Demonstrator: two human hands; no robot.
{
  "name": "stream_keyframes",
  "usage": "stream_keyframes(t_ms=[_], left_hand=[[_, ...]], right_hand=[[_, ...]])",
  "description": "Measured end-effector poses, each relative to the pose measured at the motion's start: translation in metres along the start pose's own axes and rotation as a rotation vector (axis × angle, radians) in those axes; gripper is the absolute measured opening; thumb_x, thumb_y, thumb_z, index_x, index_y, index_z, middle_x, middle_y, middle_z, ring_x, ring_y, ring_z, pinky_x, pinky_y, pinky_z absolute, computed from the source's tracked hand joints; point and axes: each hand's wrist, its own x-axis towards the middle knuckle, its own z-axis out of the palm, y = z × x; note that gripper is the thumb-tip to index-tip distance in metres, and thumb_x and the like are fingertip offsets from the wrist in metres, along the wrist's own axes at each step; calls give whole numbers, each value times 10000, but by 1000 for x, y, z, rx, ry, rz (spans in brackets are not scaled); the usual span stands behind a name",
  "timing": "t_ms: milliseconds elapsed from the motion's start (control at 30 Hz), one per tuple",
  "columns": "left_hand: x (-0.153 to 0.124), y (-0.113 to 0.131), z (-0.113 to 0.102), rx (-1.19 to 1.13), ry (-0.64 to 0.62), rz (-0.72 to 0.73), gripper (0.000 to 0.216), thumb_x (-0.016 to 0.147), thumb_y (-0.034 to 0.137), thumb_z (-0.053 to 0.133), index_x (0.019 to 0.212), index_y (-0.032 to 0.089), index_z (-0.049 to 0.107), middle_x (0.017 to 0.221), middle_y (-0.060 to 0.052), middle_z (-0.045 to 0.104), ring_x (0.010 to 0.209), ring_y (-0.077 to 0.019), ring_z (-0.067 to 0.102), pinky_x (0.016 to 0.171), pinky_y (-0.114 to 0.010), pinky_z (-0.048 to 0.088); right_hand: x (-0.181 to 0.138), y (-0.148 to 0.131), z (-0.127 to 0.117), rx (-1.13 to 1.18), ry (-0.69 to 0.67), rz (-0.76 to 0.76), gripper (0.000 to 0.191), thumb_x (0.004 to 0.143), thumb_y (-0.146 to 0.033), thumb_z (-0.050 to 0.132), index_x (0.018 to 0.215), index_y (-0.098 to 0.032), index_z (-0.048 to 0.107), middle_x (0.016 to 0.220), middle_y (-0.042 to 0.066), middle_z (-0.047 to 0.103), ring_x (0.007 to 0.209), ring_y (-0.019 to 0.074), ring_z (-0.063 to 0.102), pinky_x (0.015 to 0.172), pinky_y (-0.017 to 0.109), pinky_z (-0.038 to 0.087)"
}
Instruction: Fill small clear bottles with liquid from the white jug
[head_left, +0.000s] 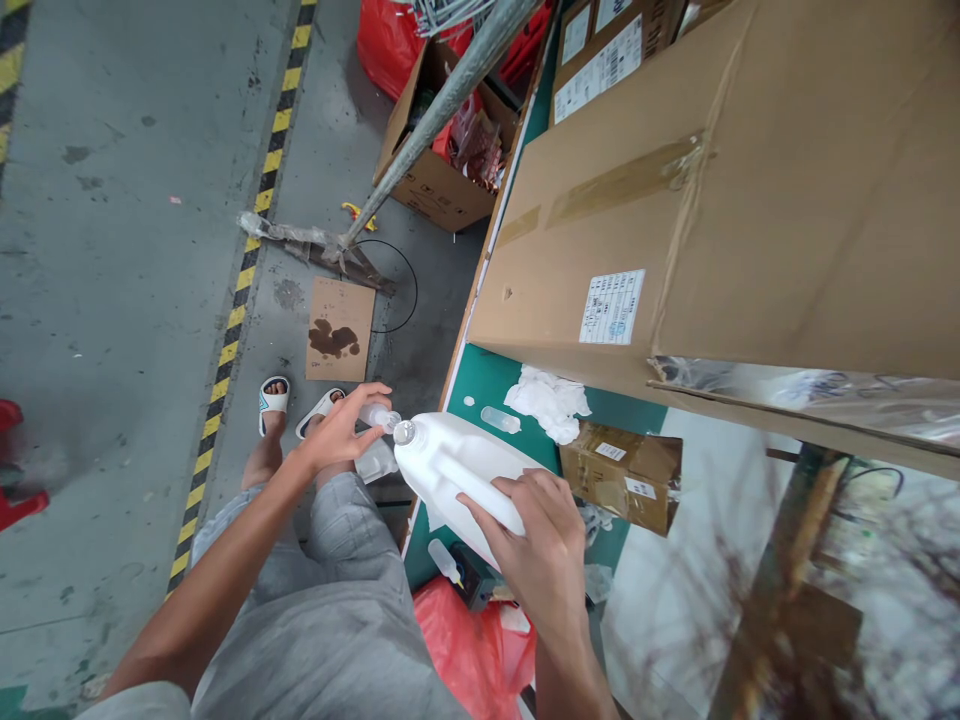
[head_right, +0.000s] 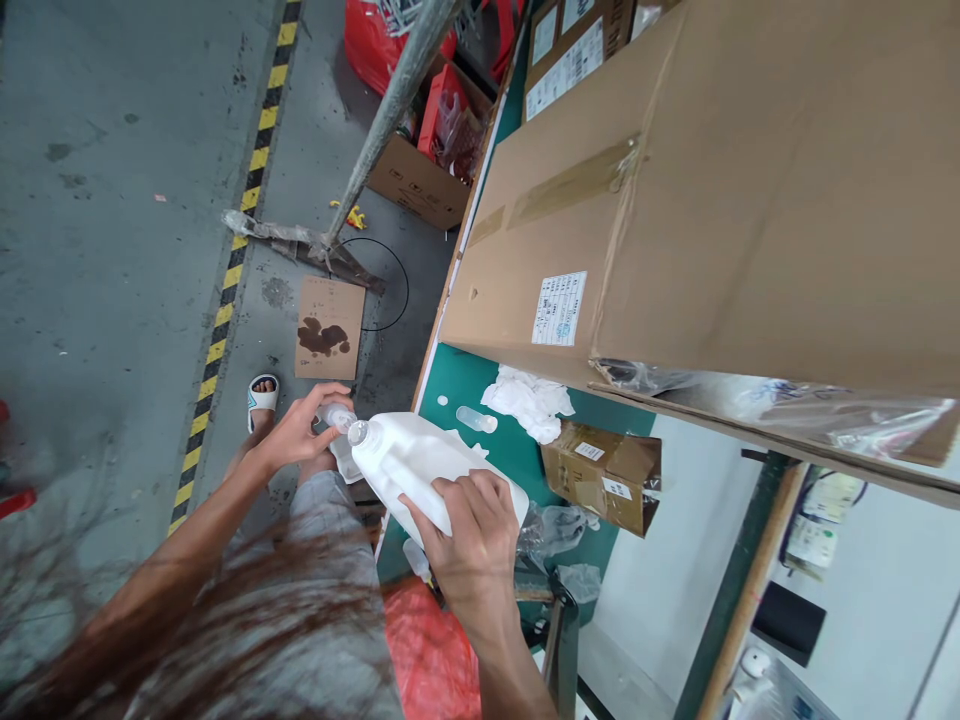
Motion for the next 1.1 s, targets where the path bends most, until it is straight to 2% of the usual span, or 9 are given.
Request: stream_keyframes(t_ms=[367,800,1100], left_hand=[[1,2,-1,-8,-1,-9,531,1099,444,691,1547,228,504,1302,-152,828,1115,-282,807,863,-329,582],[0,4,-2,-7,0,-25,524,1073,390,687,1537,225,507,1316,-151,829,1203,-300,800,949,-365,594],[1,6,-3,-5,-12,-31,530,1080,417,682,1540,223,501,1319,-156,829,1180,-306,803,911,-357,586]], right_hand=[[1,0,0,-7,0,-5,248,1138,-407,736,999,-228,636,777,-16,661,758,201,633,753,362,559],[1,0,-1,4,-5,-5,230,1129,-386,751,1003,-232,635,789,-14,676,760,204,634,762,360,550],[0,0,-1,13,-16,6,228,1125,-382,755,1002,-227,641,797,-12,688,774,200,632,779,363,552]])
